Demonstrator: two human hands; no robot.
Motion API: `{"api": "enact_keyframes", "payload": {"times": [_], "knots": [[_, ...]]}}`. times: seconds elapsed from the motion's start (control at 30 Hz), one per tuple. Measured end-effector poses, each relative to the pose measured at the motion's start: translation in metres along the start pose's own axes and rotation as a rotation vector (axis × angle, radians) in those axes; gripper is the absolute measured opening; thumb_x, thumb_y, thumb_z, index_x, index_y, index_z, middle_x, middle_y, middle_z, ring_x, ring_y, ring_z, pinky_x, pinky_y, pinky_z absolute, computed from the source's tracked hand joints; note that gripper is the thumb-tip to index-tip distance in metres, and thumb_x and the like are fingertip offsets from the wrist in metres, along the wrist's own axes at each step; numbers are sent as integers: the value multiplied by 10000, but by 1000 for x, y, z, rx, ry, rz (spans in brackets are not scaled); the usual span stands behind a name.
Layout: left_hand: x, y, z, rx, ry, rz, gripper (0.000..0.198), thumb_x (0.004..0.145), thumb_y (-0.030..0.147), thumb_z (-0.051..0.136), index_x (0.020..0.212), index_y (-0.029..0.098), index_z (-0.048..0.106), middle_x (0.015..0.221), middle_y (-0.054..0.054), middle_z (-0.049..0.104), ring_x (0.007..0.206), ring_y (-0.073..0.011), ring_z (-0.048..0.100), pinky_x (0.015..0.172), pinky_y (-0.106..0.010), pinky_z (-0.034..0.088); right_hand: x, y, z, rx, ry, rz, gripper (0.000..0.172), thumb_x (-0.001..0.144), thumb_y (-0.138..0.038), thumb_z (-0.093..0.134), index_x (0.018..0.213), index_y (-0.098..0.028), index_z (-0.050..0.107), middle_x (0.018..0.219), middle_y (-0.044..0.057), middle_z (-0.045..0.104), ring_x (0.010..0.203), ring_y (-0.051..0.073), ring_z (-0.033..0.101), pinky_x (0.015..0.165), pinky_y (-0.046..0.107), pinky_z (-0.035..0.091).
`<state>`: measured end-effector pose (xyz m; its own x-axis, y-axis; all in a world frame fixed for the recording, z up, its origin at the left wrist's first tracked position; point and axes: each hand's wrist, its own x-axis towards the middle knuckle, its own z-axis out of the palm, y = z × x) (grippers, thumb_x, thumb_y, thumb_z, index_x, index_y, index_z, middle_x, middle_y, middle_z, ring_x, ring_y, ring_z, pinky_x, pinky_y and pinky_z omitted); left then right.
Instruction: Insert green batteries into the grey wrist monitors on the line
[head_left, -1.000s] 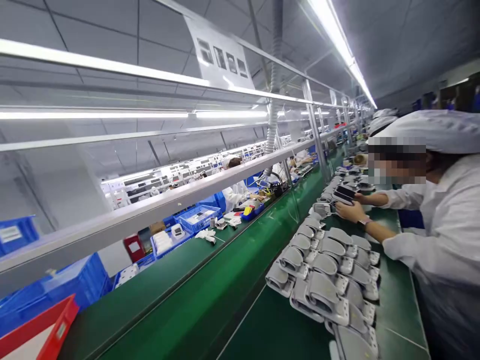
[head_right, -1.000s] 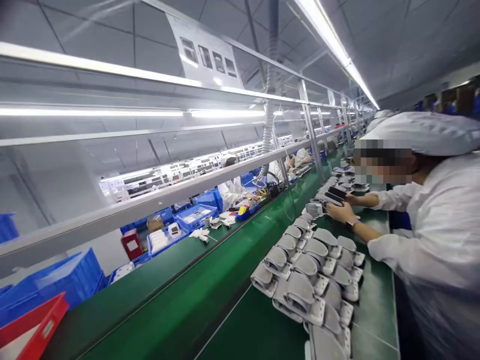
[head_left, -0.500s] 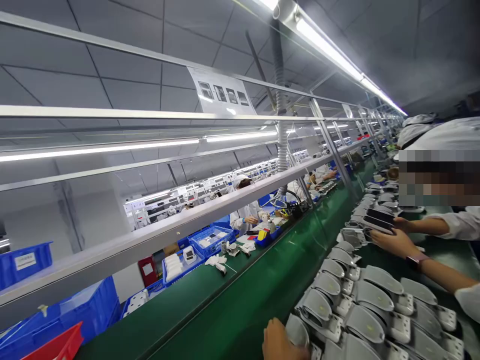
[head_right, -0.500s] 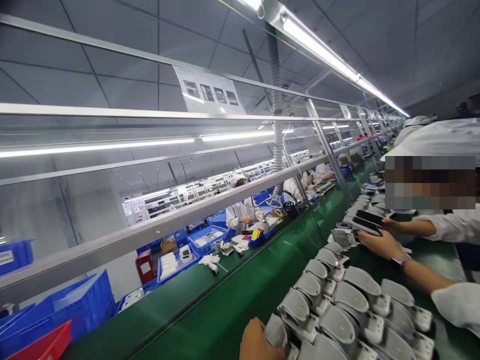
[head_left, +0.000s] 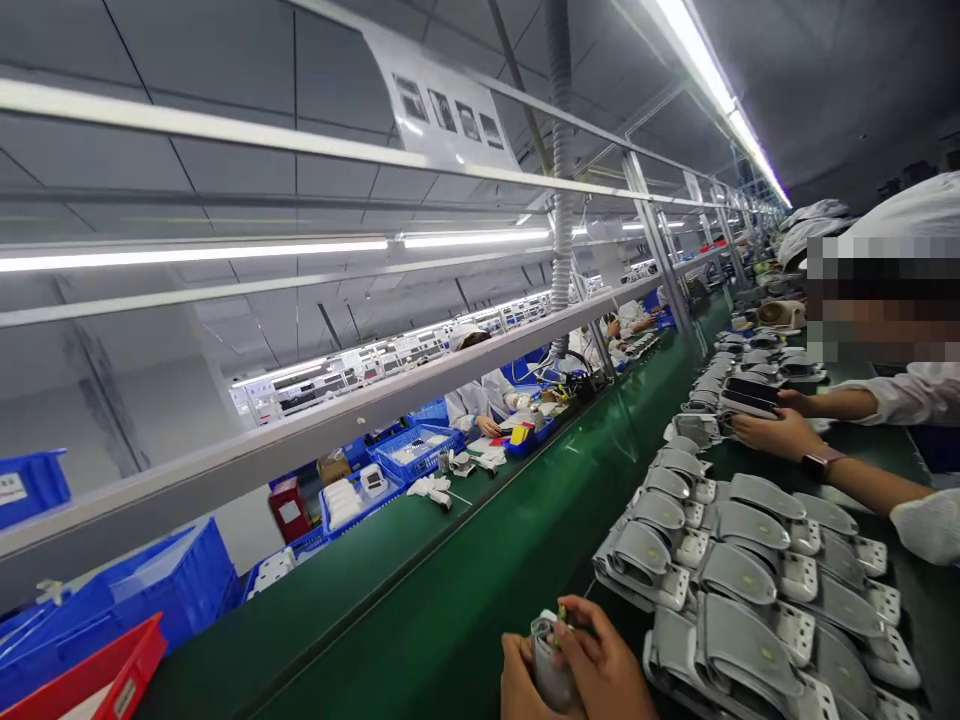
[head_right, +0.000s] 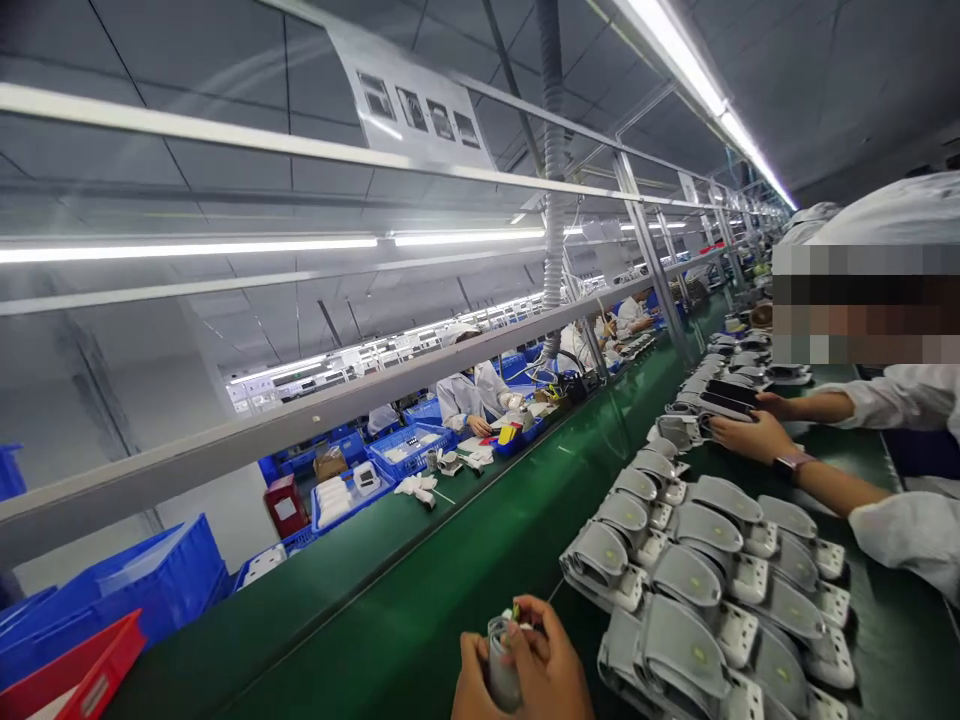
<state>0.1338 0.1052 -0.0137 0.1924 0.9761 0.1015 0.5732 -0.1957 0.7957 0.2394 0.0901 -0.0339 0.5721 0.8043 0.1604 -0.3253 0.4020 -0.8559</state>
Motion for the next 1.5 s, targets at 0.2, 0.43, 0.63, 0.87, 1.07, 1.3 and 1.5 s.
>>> {"api": "enact_keyframes", "payload": {"times": [0.2,0.43,0.63,0.87,1.07,1.3,1.5], "knots": [[20,-30,-16,-633,53,-6,983,447,390,955,1314,194,534,1272,-174,680,1133,-342,684,984,-395,553,-13,-31,-4,6,57,9,618,698,-670,859,1069,-217,663,1016,86,772,947,282,781,810,378,674],[26,-49,-40,-794,27,-55,888,628,571,938,1338,156,603,1276,-177,714,1161,-337,694,1007,-409,550,-15,-30,-9,-173,-13,54,676,631,-699,879,1045,-199,690,946,79,748,908,267,746,741,387,668],[26,-42,-45,-646,-103,-17,975,670,595,920,1452,149,543,1321,-170,700,1186,-326,685,1044,-399,532,-20,-19,-16,-469,-232,26,441,827,-627,729,950,-204,717,948,70,759,745,199,688,676,342,587],[25,-35,-58,-502,-295,-8,1035,705,611,887,1528,128,487,1491,-184,609,1347,-371,595,1148,-443,478,-19,-14,-20,-759,-413,-234,200,954,-384,605,891,-233,721,896,42,731,803,210,662,744,346,521],[25,-36,-56,-464,-317,-2,1102,721,633,871,1584,120,419,1509,-188,595,1370,-381,575,1163,-453,462,-17,-20,-20,-809,-467,-260,147,989,-281,579,893,-230,677,903,35,673,838,202,644,753,335,512],[25,-38,-54,-497,-316,5,981,718,565,901,1530,163,525,1431,-149,659,1301,-362,623,1122,-440,504,-19,-18,-23,-861,-501,-266,170,1034,-260,519,875,-219,564,991,27,551,748,134,589,703,289,532],[25,-37,-51,-472,-312,37,862,722,526,904,1450,164,618,1318,-128,720,1235,-350,650,1096,-449,525,-22,-16,-23,-1280,-610,-517,171,1035,-171,496,925,-200,624,1019,72,588,826,177,596,716,303,509]]}}
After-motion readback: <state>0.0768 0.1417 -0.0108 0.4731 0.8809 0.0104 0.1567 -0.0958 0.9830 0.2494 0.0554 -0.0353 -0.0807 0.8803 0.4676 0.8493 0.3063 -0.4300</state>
